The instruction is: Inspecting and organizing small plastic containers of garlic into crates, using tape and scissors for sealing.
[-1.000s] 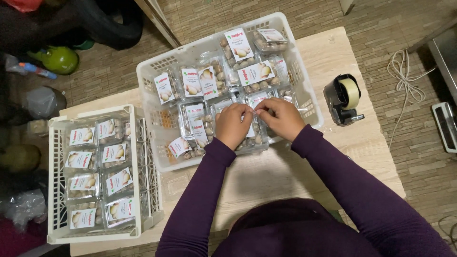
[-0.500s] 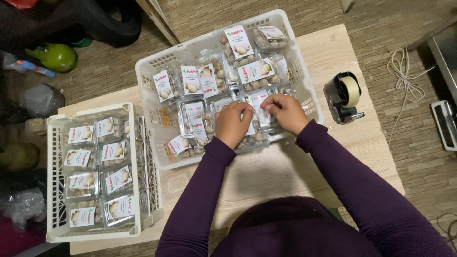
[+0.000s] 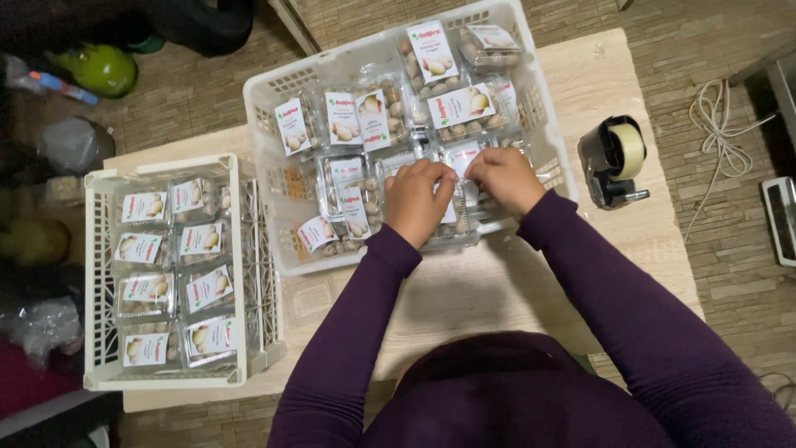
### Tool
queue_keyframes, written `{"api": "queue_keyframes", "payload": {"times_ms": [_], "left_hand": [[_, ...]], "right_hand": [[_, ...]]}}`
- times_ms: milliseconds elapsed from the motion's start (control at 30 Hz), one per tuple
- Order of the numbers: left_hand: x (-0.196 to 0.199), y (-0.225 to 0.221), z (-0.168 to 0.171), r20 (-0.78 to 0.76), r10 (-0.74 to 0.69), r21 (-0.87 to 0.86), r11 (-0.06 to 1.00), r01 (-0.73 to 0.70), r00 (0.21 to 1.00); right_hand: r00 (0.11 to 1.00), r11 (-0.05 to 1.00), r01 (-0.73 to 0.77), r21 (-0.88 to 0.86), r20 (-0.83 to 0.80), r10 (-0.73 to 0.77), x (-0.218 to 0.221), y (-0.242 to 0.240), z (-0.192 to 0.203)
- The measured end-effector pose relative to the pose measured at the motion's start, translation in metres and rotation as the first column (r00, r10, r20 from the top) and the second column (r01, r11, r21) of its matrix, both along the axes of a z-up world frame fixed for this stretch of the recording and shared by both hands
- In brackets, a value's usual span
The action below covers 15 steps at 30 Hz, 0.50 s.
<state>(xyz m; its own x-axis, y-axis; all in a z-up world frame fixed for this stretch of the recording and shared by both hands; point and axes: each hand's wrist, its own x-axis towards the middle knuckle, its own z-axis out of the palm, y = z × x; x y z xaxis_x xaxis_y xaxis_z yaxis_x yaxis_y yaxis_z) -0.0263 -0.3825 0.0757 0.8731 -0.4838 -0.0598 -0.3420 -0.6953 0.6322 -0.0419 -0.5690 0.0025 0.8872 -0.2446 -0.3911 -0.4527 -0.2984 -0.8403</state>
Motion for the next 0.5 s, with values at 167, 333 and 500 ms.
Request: {"api": "queue_keyframes", "payload": {"times_ms": [167,333,500], "left_hand": [[-0.007,0.001,-0.002,0.057,0.010,-0.011,1.000,-0.009,0.998],[-0.009,0.001,-0.008,0.082,0.032,-0.040,0.999,-0.029,0.996],[-0.009,0.002,-0.015,0.104,0.051,-0.042,0.998,-0.047,0.993]], "right_hand": [[0.939,0.797,0.278,0.536,-0.325,-0.109,-0.011,0.006,0.042],[0.896,0.693,0.330,0.641,-0.445,-0.016,-0.015,-0.001,0.026],[0.943,0.795,0.257,0.550,-0.324,-0.081,-0.025,0.002,0.028]]}}
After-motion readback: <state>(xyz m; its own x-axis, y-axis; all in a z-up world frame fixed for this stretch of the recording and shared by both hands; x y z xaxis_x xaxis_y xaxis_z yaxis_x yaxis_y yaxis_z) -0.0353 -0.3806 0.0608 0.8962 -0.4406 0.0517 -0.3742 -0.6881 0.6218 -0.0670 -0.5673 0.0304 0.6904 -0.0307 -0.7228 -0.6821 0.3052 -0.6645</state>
